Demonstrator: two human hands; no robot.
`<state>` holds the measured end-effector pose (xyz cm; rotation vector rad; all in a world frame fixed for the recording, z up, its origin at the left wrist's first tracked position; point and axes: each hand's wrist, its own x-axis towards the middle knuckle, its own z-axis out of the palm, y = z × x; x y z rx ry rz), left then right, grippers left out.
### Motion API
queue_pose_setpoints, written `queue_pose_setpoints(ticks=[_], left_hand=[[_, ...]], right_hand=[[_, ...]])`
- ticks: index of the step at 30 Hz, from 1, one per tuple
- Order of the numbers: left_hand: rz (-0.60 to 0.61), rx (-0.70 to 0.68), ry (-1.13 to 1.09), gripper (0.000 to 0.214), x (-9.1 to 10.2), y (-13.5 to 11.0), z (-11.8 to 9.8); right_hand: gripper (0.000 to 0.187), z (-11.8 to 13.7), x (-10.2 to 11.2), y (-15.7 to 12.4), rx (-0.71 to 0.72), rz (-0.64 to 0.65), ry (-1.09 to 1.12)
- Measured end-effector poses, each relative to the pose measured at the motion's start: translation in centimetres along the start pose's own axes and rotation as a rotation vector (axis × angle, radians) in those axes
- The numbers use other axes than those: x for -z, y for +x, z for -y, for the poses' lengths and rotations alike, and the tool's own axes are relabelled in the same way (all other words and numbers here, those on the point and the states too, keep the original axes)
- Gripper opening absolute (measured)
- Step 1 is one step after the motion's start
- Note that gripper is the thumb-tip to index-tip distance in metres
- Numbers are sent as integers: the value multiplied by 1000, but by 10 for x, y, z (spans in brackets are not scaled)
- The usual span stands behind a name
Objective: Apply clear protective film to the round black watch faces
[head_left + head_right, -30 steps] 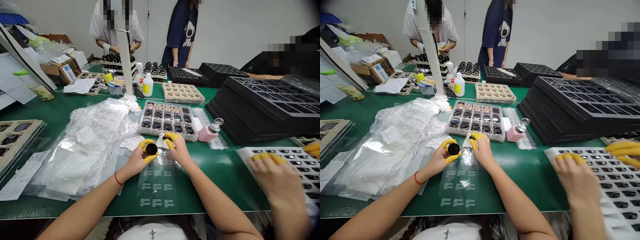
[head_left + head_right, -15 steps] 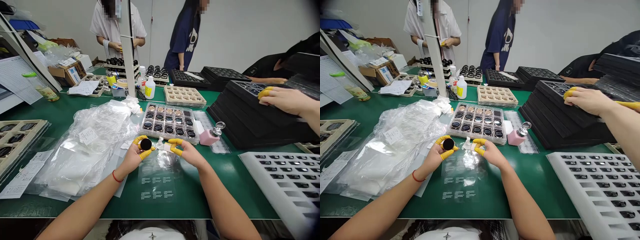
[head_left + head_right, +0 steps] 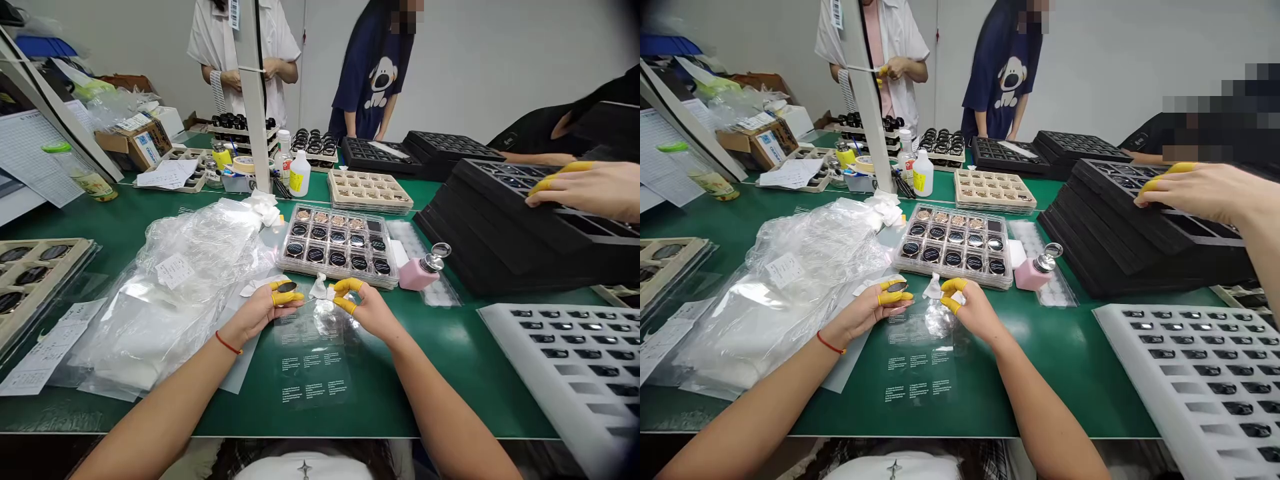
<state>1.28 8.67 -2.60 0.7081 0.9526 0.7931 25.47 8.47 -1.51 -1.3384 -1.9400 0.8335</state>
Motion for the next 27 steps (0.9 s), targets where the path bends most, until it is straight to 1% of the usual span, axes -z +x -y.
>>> queue_pose_setpoints(ticks=[4, 7, 8, 9, 10, 12, 13, 15, 18, 22, 27], left_hand=[[-19, -58, 114, 45, -2, 4, 5], [-100, -215, 252, 51, -8, 7, 17], [-101, -268, 305, 53, -10, 8, 22], [-75, -306, 349, 53, -13, 8, 27], [-22, -325, 379, 52, -16, 8, 31], [98, -331, 396, 49, -21, 6, 37], [139, -333, 394, 48, -23, 4, 38], [185, -334, 384, 48, -25, 2, 39], [197, -316, 377, 49, -26, -1, 38], [219, -311, 344, 49, -26, -2, 37], [248, -288, 302, 48, -26, -4, 37]], right_hand=[[10, 2, 6, 1, 10, -21, 50], [12, 6, 7, 0, -18, -60, 197], [13, 9, 5, 0, -44, -59, 259], [13, 11, 2, -1, -70, -52, 314], [13, 14, -3, -2, -94, -41, 350], [12, 19, -17, -5, -121, -25, 360], [12, 22, -23, -6, -125, -23, 348], [12, 25, -34, -6, -122, -33, 314], [13, 26, -41, -5, -116, -53, 266], [12, 27, -40, -4, -101, -35, 217], [12, 28, -40, -6, -110, -33, 211]])
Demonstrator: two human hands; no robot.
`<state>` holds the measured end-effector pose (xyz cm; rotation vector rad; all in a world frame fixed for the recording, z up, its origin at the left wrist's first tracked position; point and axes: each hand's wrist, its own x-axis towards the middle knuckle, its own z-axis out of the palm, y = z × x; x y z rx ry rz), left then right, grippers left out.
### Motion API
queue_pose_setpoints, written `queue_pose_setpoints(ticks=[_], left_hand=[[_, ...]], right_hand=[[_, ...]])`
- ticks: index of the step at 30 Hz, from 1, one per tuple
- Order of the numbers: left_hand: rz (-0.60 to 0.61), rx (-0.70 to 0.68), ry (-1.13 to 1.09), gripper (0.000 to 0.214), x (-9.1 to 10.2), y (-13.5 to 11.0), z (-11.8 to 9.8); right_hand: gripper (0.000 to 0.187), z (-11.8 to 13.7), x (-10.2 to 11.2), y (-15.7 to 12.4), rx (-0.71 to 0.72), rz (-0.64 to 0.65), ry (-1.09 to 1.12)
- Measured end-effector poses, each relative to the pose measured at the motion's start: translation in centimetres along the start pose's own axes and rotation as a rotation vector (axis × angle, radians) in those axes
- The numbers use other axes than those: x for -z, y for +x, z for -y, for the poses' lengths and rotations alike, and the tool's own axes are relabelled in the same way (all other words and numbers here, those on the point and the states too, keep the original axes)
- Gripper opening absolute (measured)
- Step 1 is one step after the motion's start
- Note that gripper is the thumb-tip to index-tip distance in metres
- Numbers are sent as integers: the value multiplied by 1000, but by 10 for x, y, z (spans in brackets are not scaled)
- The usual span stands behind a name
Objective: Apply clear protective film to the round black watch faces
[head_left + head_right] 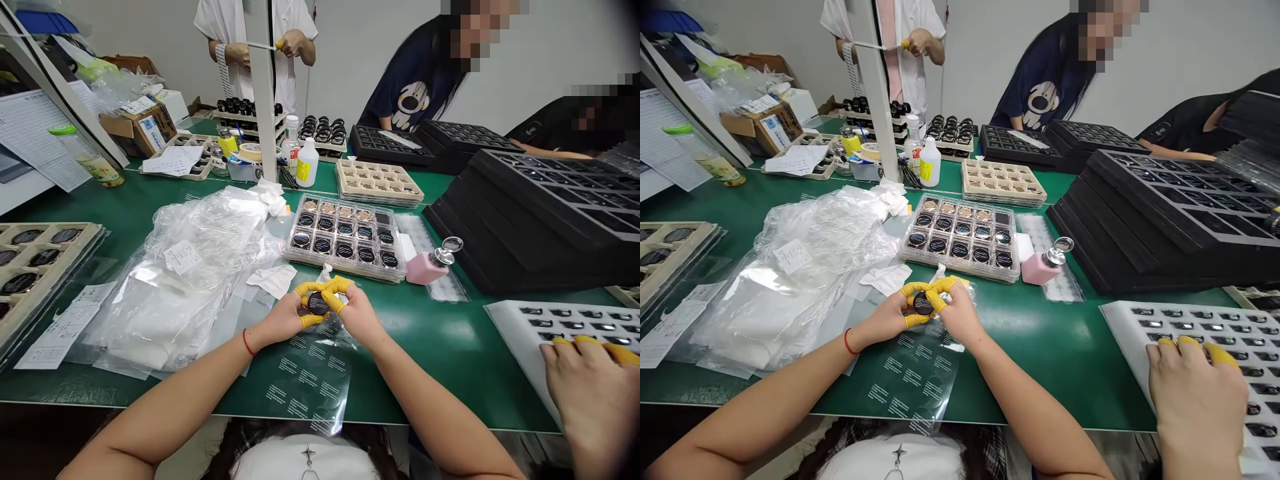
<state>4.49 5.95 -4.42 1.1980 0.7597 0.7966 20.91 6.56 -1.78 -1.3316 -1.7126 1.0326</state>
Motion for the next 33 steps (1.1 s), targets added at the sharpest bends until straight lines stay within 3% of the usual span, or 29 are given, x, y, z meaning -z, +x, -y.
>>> queue_pose_setpoints(ticks=[33], left_hand=[[-6, 10, -31, 48, -2, 0, -3]], right_hand=[[9, -2, -5, -3, 82, -67, -191]])
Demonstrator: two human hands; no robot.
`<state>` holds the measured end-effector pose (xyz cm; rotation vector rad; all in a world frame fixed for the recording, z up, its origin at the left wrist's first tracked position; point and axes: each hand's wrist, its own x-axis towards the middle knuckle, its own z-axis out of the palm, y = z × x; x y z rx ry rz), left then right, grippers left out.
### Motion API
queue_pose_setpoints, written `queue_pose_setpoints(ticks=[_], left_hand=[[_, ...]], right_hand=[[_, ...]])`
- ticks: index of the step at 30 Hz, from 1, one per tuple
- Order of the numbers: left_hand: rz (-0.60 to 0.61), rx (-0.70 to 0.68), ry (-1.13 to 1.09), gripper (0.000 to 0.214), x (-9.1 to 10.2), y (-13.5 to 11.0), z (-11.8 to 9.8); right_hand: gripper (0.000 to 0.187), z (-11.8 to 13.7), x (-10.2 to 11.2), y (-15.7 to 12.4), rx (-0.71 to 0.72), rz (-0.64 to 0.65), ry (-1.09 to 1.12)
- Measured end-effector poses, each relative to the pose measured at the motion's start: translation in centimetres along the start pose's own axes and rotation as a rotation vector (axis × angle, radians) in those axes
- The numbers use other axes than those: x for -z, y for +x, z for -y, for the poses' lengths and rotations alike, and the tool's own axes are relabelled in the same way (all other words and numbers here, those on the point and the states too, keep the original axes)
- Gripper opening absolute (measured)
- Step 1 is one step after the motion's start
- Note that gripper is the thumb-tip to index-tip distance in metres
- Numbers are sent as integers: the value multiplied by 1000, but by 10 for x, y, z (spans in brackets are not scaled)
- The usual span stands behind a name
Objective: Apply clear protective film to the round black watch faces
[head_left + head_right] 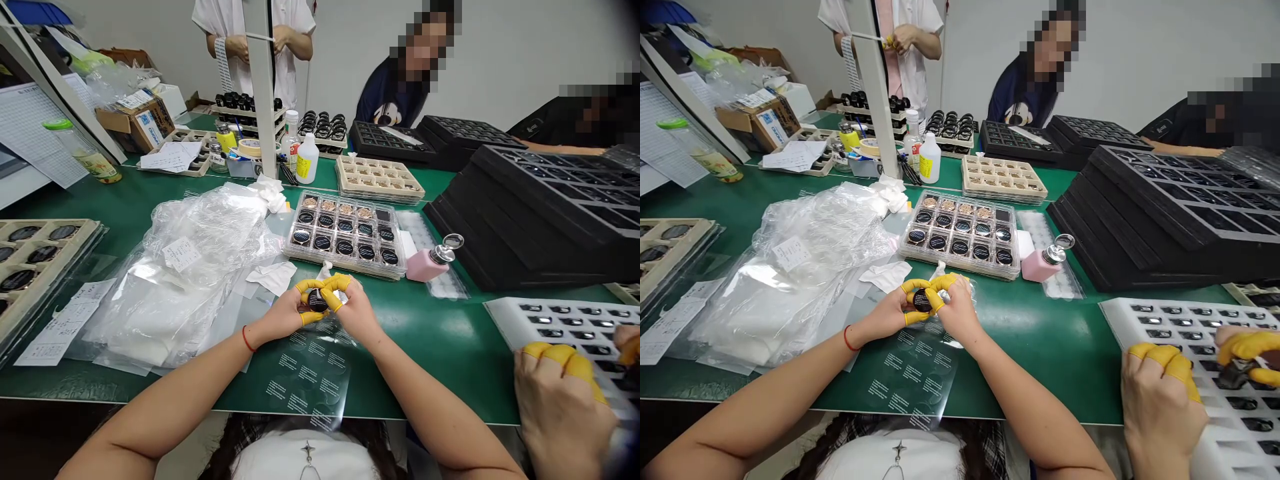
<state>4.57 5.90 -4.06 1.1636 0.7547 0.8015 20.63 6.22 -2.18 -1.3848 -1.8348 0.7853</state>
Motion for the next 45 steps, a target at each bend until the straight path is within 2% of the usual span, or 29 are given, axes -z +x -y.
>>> queue_pose_setpoints(ticks=[4, 7, 11, 14, 16, 19, 21, 24, 26, 28, 30, 34, 41, 45], left_hand=[[2, -6, 7, 48, 0, 0, -1], [-29, -2, 50, 49, 2, 0, 0], [-70, 18, 86, 52, 4, 2, 4], [-84, 29, 89, 53, 4, 3, 7], [-92, 29, 103, 54, 5, 2, 7], [-89, 24, 127, 53, 5, 1, 6], [-88, 20, 132, 52, 5, 1, 4], [-87, 8, 117, 51, 5, 1, 3], [-80, -14, 104, 51, 6, 1, 4], [-71, -46, 105, 51, 6, 1, 5], [-60, -72, 134, 47, 6, 1, 5], [-29, -94, 179, 43, 6, 0, 3], [9, -47, 189, 51, 8, 2, 4], [-3, -21, 186, 52, 8, 1, 2]], right_hand=[[10, -1, 1, 0, 44, -11, -28], [11, -8, 12, 5, 110, -14, -75], [14, -31, 28, 15, 95, -3, -395], [20, -54, 27, 22, 12, 31, -662], [20, -64, 23, 24, -20, 50, -721], [4, -64, 20, 23, -37, 52, -669], [13, -52, 22, 19, -13, -29, -572], [20, -25, 22, 7, 141, -157, -362], [20, -7, 15, -3, 283, -142, -276], [18, 2, 5, -11, 384, -100, -293], [19, 3, -6, -13, 417, -96, -370], [19, -10, -14, -6, 375, -133, -449], [17, -17, 0, 5, 317, -86, -379], [21, -11, 9, 1, 394, -64, -284]])
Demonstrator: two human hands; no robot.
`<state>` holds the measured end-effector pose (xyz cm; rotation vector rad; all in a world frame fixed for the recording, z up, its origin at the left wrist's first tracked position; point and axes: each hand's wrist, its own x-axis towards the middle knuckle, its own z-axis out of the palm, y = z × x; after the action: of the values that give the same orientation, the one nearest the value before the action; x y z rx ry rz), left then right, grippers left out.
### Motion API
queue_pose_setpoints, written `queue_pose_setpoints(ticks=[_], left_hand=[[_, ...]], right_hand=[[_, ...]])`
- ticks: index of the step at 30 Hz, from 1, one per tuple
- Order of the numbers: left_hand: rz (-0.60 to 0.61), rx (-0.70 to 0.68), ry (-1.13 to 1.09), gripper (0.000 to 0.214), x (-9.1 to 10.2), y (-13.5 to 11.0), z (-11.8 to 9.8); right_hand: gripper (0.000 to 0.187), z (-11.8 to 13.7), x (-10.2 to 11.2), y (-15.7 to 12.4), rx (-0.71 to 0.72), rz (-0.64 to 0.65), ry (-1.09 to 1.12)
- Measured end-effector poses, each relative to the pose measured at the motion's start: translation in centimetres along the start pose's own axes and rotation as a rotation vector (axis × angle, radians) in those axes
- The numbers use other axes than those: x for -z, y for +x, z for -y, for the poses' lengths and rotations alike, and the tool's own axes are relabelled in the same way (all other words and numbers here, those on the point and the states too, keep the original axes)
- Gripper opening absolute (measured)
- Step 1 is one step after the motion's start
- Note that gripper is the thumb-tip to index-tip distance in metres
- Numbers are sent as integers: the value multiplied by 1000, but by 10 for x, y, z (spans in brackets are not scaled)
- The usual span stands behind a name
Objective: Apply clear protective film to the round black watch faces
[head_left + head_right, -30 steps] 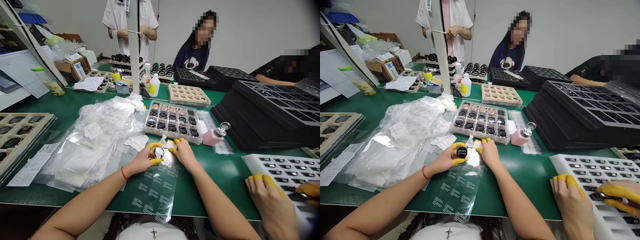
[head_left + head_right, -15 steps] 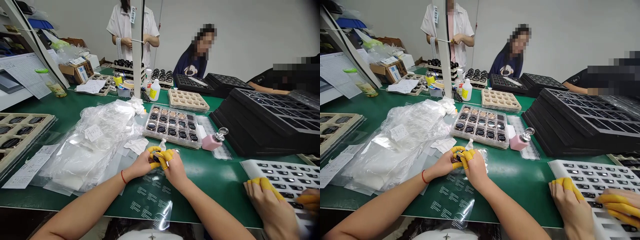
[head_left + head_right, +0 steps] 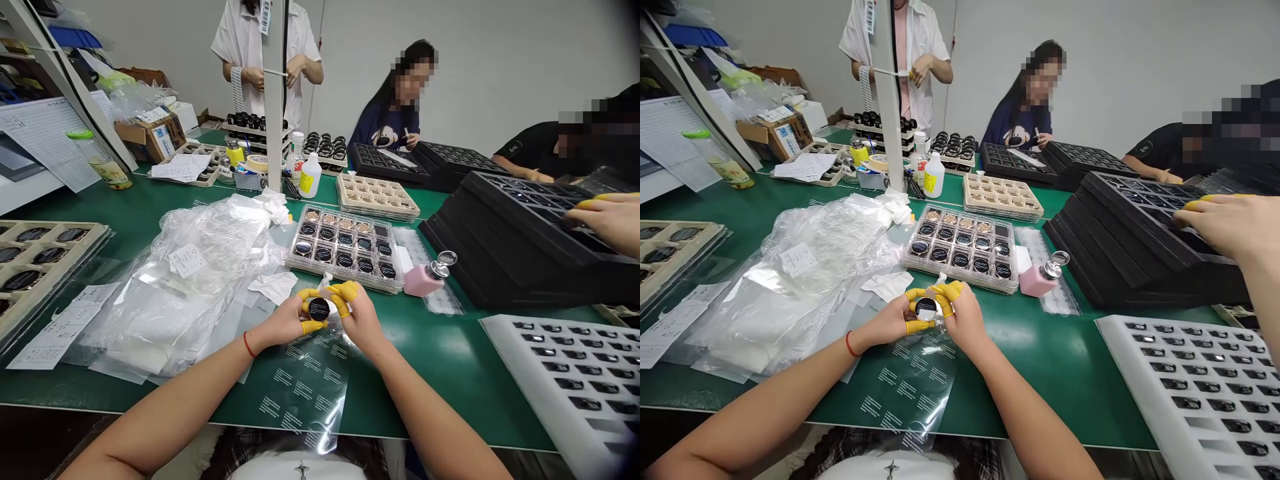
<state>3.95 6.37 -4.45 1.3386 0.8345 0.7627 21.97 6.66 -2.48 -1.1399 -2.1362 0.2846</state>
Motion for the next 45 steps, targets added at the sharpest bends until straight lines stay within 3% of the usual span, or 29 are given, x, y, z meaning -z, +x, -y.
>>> queue_pose_setpoints(ticks=[6, 15, 19, 22, 24, 27, 29, 32, 34, 38, 41, 45], left_hand=[[-16, -54, -78, 47, 0, 3, 1], [-140, -44, -129, 52, 9, 4, 3], [-154, -56, -102, 51, 13, 3, 1], [-117, -55, -58, 49, 14, 3, -1], [-88, -43, -45, 49, 14, 4, -3], [-45, -16, -30, 51, 13, 5, -5], [-34, -1, -22, 52, 13, 6, -6], [-50, 8, -4, 51, 13, 6, -6], [-57, 9, 12, 50, 12, 6, -6], [-69, 7, 37, 49, 11, 5, -6], [-87, 27, 68, 50, 11, 4, -6], [-116, 36, 100, 48, 9, 3, -5]], right_hand=[[24, 11, -4, -2, 256, 52, -235], [26, 10, -10, -9, 392, -42, -322], [31, 13, -17, -13, 318, -42, -325], [25, 13, -16, -11, 216, -30, -171], [21, 7, -11, -9, 81, -73, -28], [22, -11, 0, -4, -237, -187, 107], [22, -27, 4, -2, -366, -124, 94], [19, -47, 0, -2, -331, 72, -125], [20, -49, -4, -3, -270, 91, -256], [24, -36, -7, -4, -199, 76, -242], [23, -34, -6, -5, -235, 103, -402], [21, -47, -7, -6, -308, 232, -607]])
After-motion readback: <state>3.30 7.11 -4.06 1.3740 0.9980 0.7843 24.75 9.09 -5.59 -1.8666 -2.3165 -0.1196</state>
